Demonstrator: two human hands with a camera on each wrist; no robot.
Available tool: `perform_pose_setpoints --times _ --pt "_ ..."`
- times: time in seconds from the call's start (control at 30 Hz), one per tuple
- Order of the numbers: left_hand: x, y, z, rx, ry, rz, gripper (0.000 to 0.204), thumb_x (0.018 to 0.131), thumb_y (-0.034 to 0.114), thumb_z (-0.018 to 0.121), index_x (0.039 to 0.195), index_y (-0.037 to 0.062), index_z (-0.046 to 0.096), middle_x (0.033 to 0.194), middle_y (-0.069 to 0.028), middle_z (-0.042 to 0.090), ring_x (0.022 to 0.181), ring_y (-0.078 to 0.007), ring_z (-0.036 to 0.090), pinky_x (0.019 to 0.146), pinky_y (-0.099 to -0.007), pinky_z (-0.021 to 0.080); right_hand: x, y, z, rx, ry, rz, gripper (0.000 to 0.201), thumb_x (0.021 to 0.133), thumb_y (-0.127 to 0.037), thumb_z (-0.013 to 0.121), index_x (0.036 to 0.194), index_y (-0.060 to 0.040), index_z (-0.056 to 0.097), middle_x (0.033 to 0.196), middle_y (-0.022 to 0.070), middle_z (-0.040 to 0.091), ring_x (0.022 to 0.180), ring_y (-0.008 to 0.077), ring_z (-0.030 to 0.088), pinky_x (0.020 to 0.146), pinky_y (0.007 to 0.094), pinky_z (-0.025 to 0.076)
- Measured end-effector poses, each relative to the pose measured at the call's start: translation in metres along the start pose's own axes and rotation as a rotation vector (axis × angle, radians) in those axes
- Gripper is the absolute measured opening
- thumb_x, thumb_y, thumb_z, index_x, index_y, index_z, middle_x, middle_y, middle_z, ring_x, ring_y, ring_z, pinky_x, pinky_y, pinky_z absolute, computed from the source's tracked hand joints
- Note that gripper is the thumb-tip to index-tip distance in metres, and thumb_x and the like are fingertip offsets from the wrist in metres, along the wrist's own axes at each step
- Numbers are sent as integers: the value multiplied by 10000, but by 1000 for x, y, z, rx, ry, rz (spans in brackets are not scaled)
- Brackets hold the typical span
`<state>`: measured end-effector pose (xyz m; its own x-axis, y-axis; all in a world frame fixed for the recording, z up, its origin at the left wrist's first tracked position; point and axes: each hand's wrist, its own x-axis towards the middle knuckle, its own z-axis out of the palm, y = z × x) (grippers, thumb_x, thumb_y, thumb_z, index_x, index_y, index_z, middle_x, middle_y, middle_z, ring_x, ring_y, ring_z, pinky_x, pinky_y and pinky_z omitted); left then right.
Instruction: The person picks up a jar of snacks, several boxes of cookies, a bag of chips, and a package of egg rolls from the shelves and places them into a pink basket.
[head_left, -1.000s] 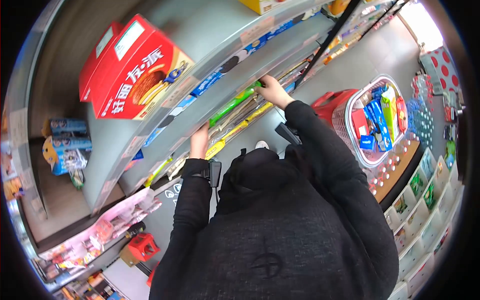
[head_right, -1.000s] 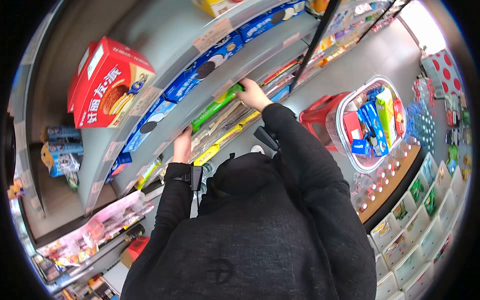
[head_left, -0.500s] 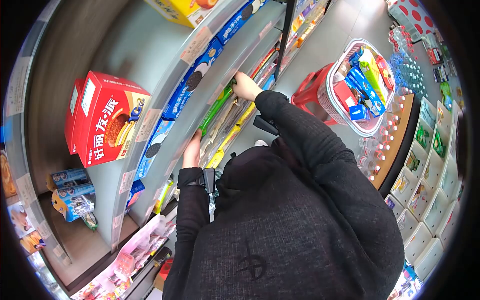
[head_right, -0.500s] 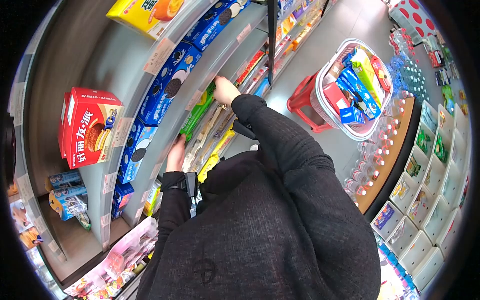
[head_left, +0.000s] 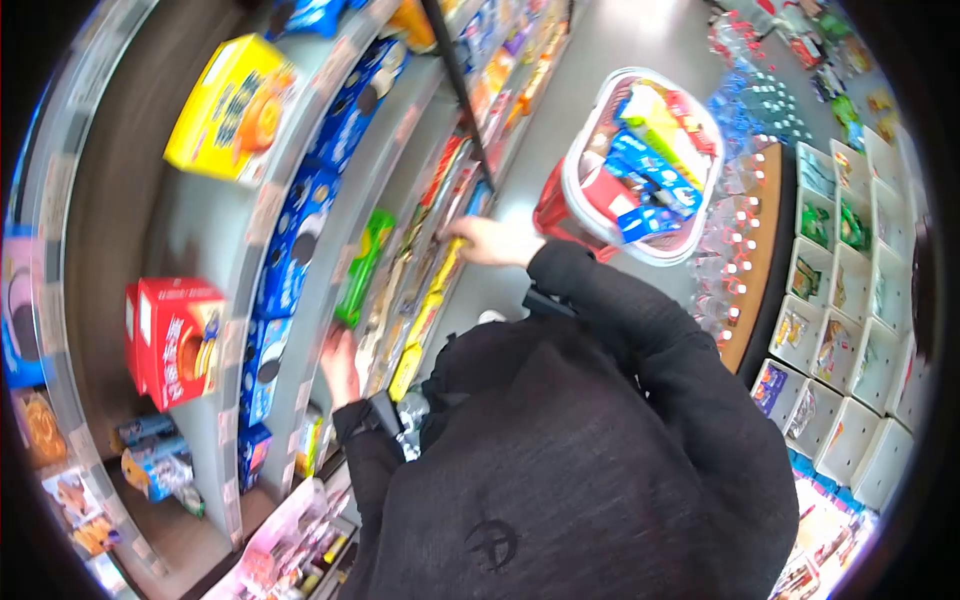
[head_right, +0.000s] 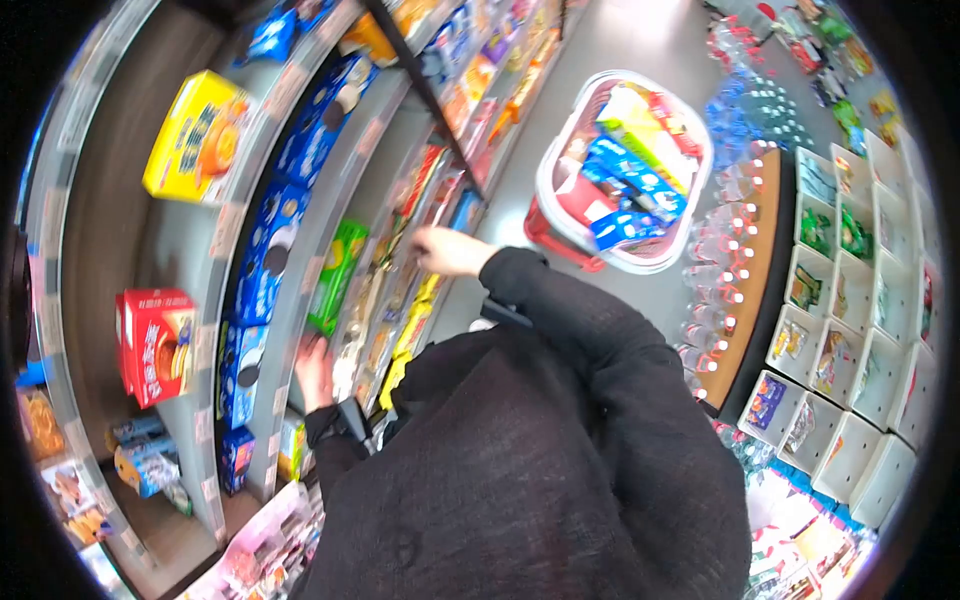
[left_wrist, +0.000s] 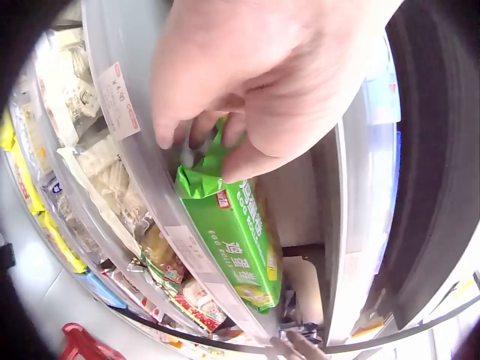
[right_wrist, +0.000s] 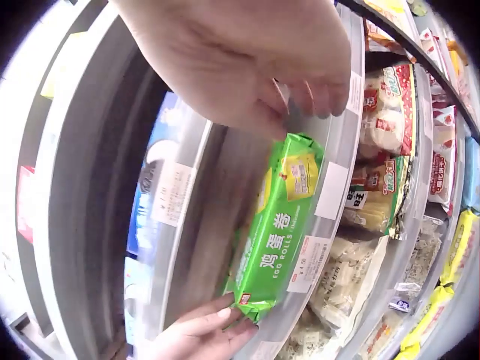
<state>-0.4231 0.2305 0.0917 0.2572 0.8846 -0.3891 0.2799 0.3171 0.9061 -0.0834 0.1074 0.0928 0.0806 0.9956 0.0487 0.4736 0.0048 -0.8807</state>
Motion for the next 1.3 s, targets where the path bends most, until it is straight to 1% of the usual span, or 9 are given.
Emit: perform_pose_setpoints --times 0.07,0.13,0.4,0.47,0.63,0.73,0.87,1.0,1.3 --pt "-10 4 8 -92 -1 -36 345 821 85 555 1153 6 500 955 -35 560 798 -100 525 701 -230 439 -46 -28 -53 34 -142 167 299 759 -113 535 1030 5 580 930 177 622 896 287 600 792 359 470" --pt "-18 6 20 -109 16 -61 330 820 92 550 1137 13 507 959 -40 552 827 -116 519 729 -267 435 -85 -11 -78 161 -182 258 312 813 -114 544 1100 9 547 948 119 615 908 197 592 807 305 463" --pt "-21 -11 89 110 253 -53 324 830 129 525 1134 27 480 978 -22 527 861 -119 495 724 -310 420 -199 32 -177 319 416 466 281 809 -90 544 1066 22 562 982 136 616 947 204 591 846 307 454" --pt "-28 13 130 250 -69 -111 297 839 144 530 1109 23 498 972 -32 548 829 -132 532 695 -290 433 -221 50 -188 425 653 503 329 798 -67 546 1114 21 528 1031 145 587 963 224 577 850 327 455" --pt "-16 58 252 333 -464 3 281 848 142 579 1081 -4 525 916 -38 576 770 -95 560 639 -199 433 -264 101 -209 125 1090 669 491 755 -103 597 1191 51 431 1170 230 497 1088 292 519 897 365 428" --pt "10 67 333 451 -687 294 297 858 156 576 1096 -11 515 922 -41 581 794 -105 551 676 -227 446 -279 128 -219 97 1136 694 524 749 -94 597 1208 71 404 1179 242 490 1105 309 507 918 364 413" --pt "10 99 449 515 -834 320 367 859 141 565 1181 -8 470 1006 -84 586 894 -126 560 762 -252 460 -283 144 -228 257 1043 654 571 753 -73 587 1245 99 353 1177 258 490 1121 310 500 941 359 400" --pt "2 106 539 556 -761 355 480 822 158 568 1224 -59 420 1121 -213 551 1030 -246 556 862 -327 448 -278 160 -225 264 1101 674 578 755 -72 584 1249 103 339 1174 261 496 1119 301 509 935 359 403" --pt "16 76 612 417 -651 341 556 788 208 597 1240 -76 439 1232 -238 491 1151 -279 482 970 -321 358 -276 189 -228 427 1028 727 518 744 -110 599 1185 82 407 1139 250 529 1086 328 528 908 359 408"
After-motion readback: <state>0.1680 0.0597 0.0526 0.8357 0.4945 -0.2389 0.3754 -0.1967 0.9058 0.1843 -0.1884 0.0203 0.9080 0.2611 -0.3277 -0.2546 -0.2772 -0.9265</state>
